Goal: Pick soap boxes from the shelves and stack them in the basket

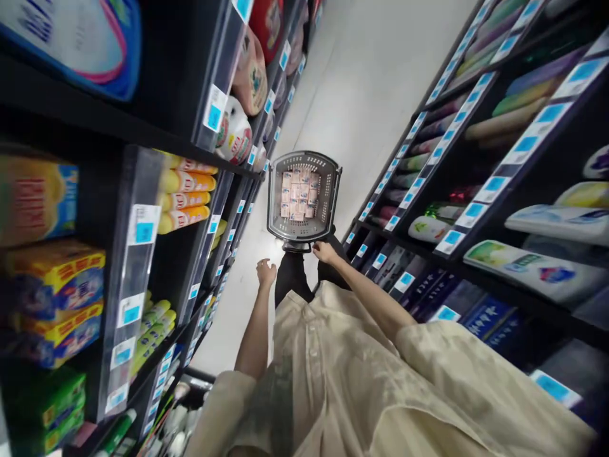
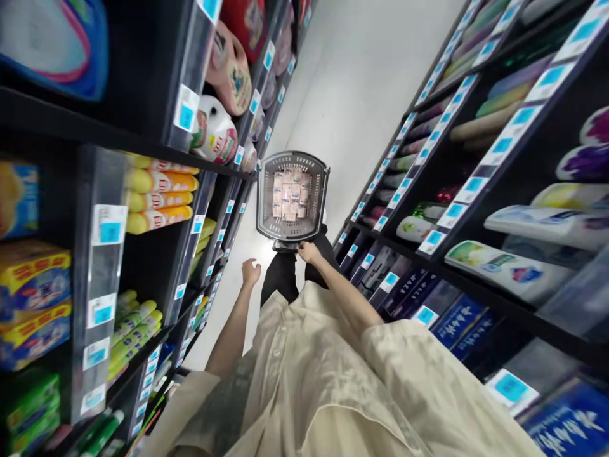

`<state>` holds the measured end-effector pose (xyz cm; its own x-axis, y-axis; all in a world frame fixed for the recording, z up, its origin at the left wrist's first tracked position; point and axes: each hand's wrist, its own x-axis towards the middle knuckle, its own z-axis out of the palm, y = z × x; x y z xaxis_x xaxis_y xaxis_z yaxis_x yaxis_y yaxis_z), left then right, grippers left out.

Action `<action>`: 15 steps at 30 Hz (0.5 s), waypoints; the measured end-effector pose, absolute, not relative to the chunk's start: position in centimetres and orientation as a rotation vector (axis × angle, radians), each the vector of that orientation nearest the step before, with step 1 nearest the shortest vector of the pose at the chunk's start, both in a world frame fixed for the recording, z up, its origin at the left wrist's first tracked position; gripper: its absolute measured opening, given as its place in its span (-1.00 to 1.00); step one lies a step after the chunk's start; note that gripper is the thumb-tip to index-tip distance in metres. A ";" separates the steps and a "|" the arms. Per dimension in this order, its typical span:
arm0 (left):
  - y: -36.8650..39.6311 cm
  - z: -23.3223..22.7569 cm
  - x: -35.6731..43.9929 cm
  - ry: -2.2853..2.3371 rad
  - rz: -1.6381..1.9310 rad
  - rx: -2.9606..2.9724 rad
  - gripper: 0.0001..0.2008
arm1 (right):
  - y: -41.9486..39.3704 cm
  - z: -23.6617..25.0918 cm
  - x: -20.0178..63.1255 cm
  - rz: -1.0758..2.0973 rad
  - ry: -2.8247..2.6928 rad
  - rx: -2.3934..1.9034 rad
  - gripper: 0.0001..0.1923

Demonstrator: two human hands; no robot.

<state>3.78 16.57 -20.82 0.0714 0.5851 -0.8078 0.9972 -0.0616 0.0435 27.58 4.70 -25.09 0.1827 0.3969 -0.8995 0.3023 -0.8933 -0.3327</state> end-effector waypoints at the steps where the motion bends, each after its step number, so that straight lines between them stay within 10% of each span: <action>1: 16.9 -21.8 4.7 1.583 -0.790 1.739 -0.64 | 5.1 -26.3 28.2 1.812 -0.661 -2.355 -0.77; 15: 26.1 -45.7 12.9 1.759 -0.498 1.700 -0.34 | 11.8 -54.4 37.2 1.610 -0.502 -2.384 -0.57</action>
